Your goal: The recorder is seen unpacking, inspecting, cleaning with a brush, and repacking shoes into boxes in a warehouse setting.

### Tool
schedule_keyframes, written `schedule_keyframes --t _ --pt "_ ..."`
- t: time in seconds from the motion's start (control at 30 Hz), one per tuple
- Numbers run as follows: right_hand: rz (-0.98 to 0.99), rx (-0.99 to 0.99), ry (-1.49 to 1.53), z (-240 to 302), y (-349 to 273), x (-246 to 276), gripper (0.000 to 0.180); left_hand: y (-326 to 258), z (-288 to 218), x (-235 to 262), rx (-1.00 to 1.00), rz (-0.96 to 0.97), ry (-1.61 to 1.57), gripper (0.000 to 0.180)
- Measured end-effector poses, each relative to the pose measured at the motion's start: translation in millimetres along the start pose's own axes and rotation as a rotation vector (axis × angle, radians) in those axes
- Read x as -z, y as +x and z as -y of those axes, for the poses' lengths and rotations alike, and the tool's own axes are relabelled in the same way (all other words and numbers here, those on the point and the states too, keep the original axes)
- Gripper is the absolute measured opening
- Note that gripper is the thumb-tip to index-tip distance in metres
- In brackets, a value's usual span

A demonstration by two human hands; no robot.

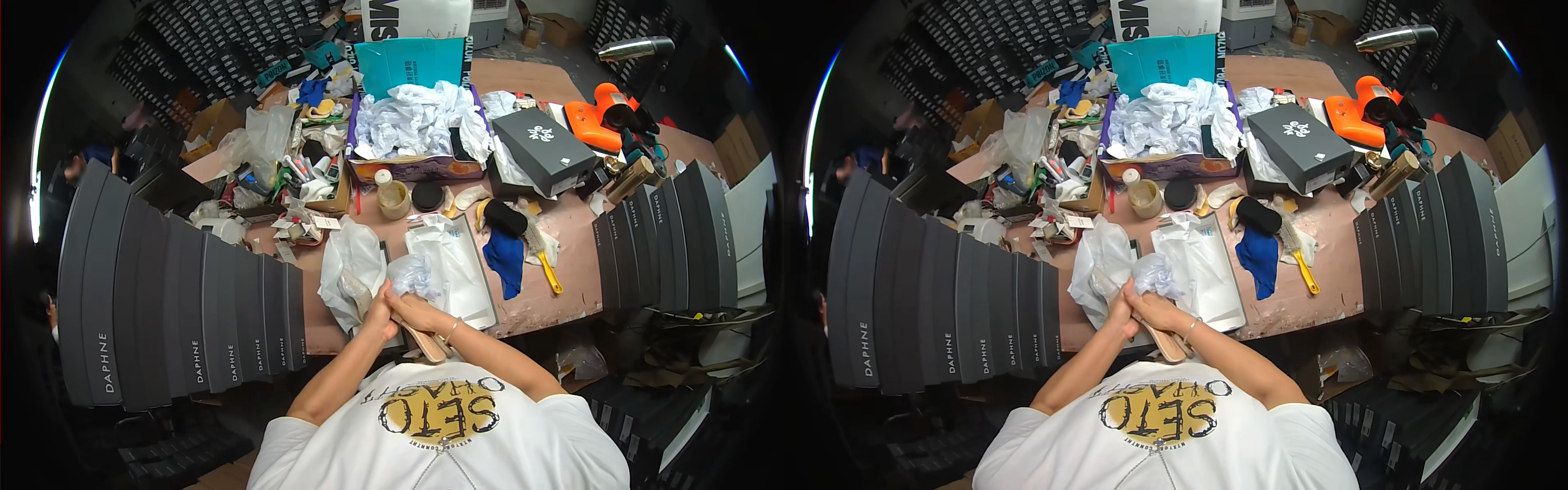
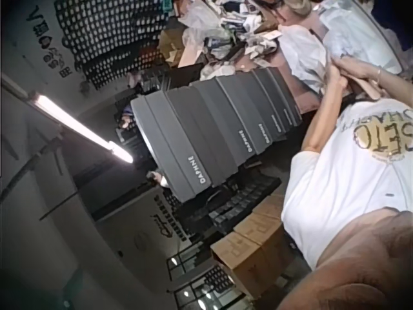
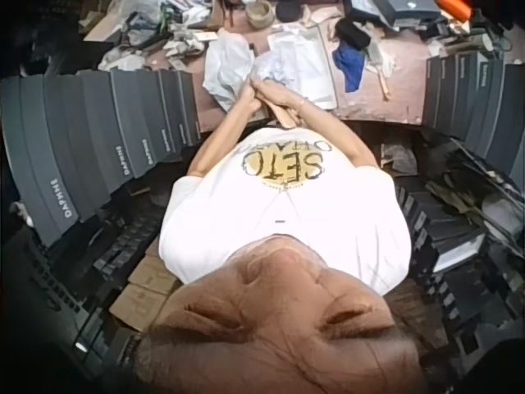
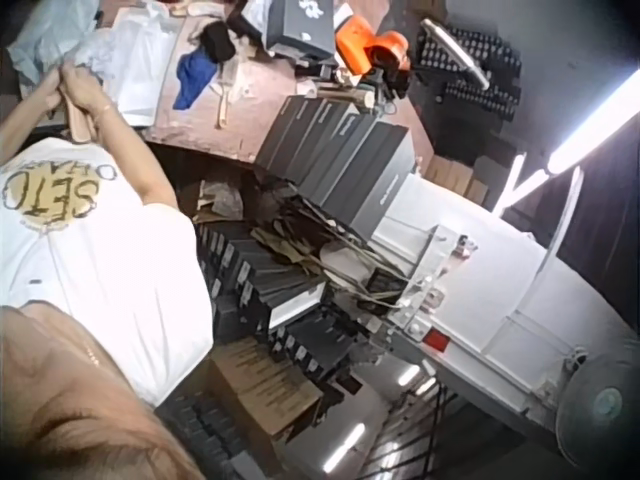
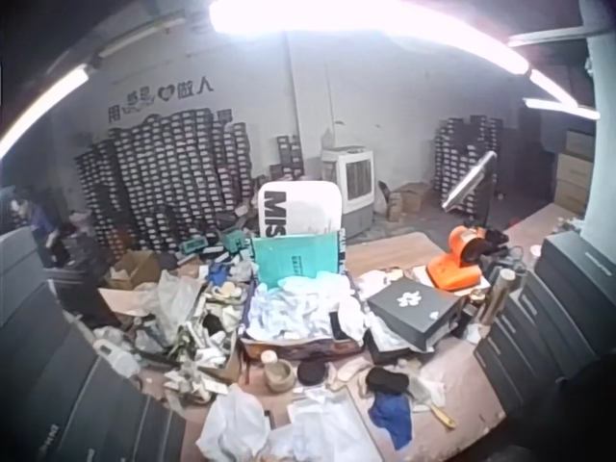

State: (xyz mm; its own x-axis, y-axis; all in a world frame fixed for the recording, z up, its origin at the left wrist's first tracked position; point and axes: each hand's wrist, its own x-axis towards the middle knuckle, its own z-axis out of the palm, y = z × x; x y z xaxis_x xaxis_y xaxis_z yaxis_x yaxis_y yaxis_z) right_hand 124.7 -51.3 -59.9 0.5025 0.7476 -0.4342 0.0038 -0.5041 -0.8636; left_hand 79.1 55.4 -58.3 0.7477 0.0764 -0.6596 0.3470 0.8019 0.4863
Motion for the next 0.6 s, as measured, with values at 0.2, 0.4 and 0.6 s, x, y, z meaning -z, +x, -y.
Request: schedule_keyframes --t 0.2,0.4,0.6 --pt "-0.004 0.391 0.008 12 -66 8 0.062 -9 8 2 0.017 0.103 -0.059 0.048" --pt "0.192 -0.072 -0.123 22 -48 24 0.078 2 33 13 0.045 0.098 -0.03 0.048" --pt "0.041 0.056 -0.118 6 -33 13 0.078 -3 24 12 0.042 0.112 -0.06 0.05"
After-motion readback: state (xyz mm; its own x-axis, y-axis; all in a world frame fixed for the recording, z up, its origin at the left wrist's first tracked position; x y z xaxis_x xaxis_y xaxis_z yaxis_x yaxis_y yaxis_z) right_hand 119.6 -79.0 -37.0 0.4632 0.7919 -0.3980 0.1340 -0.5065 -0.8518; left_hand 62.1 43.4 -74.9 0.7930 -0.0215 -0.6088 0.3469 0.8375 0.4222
